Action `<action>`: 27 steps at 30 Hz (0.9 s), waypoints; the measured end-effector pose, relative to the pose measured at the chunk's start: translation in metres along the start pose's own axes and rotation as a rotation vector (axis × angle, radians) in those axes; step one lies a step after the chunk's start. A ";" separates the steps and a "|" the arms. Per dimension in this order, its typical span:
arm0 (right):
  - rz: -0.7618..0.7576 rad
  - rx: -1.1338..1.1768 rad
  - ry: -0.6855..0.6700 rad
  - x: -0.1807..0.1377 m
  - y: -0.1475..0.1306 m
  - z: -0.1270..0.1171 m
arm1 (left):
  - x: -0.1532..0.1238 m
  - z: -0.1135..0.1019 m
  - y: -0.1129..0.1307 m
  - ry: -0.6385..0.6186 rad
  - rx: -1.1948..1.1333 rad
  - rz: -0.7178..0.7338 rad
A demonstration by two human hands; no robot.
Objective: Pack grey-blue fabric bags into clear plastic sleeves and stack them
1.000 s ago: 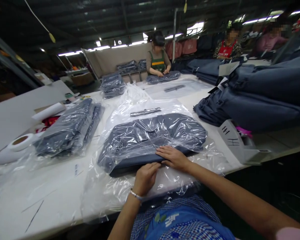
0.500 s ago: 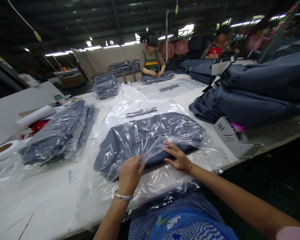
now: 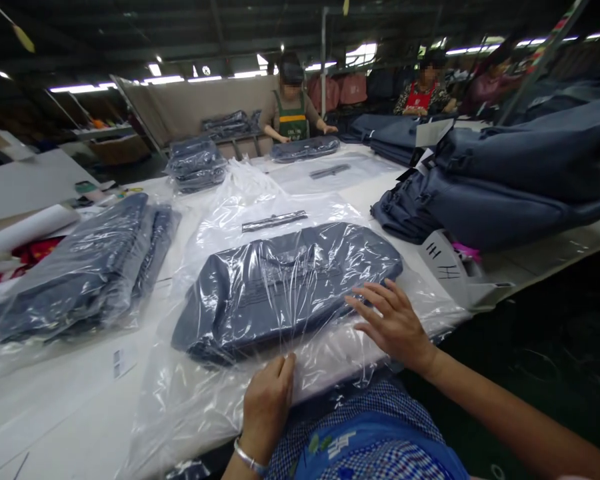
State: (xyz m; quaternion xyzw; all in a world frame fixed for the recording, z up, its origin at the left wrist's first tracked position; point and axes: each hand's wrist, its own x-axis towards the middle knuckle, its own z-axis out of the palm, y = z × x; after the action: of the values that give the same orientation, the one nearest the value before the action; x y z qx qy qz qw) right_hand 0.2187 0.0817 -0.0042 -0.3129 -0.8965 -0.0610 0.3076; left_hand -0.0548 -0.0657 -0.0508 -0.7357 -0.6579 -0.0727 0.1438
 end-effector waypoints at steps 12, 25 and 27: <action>-0.002 0.208 -0.481 -0.015 0.017 -0.033 | -0.009 0.006 -0.002 -0.163 -0.325 -0.038; -0.073 0.107 -0.251 0.081 -0.003 0.104 | 0.039 -0.094 -0.014 -0.268 -0.587 -0.096; -0.063 0.097 -0.255 0.079 -0.003 0.102 | 0.064 -0.097 -0.038 -0.018 -0.434 -0.150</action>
State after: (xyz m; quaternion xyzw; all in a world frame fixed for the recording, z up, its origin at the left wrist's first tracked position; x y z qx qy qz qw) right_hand 0.1157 0.1517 -0.0395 -0.2745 -0.9396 0.0130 0.2040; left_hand -0.0765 -0.0311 0.0651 -0.6990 -0.6810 -0.2164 -0.0295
